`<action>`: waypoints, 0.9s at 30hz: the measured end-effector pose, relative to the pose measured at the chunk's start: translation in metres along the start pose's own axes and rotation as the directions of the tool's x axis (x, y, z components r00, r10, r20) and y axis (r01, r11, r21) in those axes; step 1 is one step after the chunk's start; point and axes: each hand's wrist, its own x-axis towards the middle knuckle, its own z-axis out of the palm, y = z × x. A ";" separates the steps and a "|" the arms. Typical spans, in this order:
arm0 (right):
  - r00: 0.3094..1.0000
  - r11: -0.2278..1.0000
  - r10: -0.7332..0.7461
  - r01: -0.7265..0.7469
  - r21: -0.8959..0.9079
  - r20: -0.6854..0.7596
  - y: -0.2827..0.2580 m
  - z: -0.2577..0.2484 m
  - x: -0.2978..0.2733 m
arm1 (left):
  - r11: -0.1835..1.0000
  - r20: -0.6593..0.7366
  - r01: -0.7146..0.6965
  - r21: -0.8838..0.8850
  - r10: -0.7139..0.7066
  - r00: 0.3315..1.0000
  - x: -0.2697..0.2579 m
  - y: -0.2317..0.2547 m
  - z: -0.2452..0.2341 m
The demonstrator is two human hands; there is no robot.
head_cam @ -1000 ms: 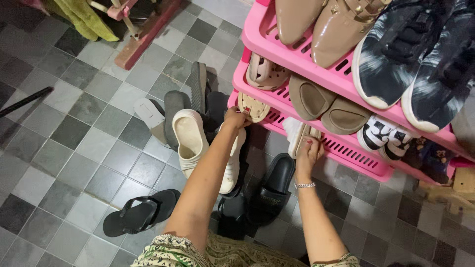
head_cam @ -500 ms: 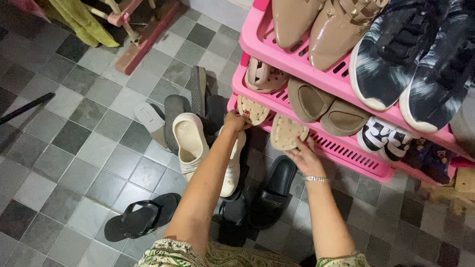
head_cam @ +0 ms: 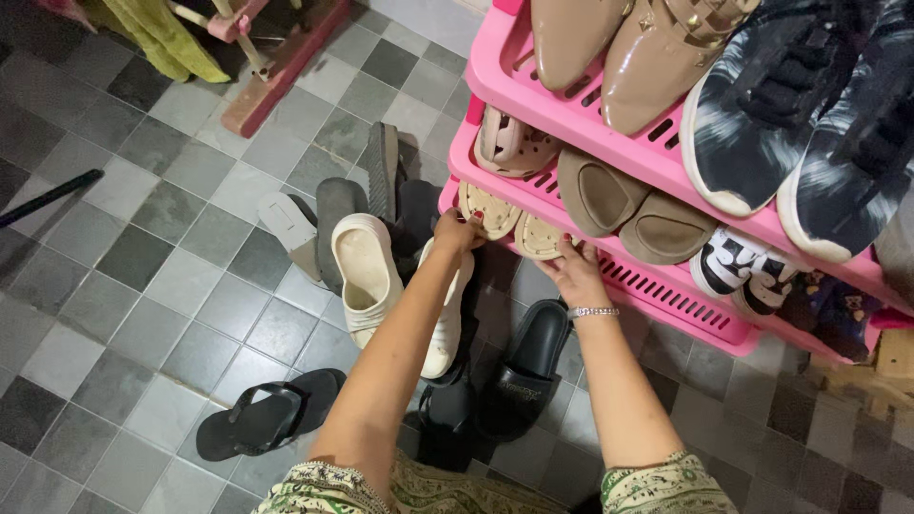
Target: The person organizes various shoes on a pink three-tier shoe rack. They pick up shoes from the floor, place them on the rack, and adjust their positions to fit neatly.
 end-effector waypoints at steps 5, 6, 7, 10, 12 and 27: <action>0.996 0.997 -0.077 0.076 0.022 0.045 0.004 0.005 -0.003 | 0.986 -0.067 -0.082 0.143 0.092 0.993 -0.005 0.000 0.009; 0.995 0.996 -0.084 0.083 0.032 0.047 0.007 0.004 -0.005 | 0.983 -0.067 -0.089 0.161 0.100 0.993 -0.006 -0.001 0.009; 0.996 0.997 -0.067 0.065 0.034 0.050 0.007 0.004 -0.005 | 0.988 -0.057 -0.086 0.129 0.094 0.994 -0.007 -0.002 0.008; 0.998 0.999 -0.016 0.014 0.034 0.066 -0.001 -0.002 0.000 | 0.996 -0.044 -0.076 0.047 0.078 0.996 -0.008 0.003 0.009; 0.996 0.999 0.034 -0.037 0.035 0.079 -0.004 -0.003 0.000 | 0.998 -0.069 -0.056 0.019 0.058 0.996 -0.012 0.004 0.008; 0.999 0.999 0.003 -0.001 0.043 -0.052 0.004 0.022 -0.009 | 0.996 0.000 -0.079 0.052 0.079 0.997 -0.025 0.005 -0.001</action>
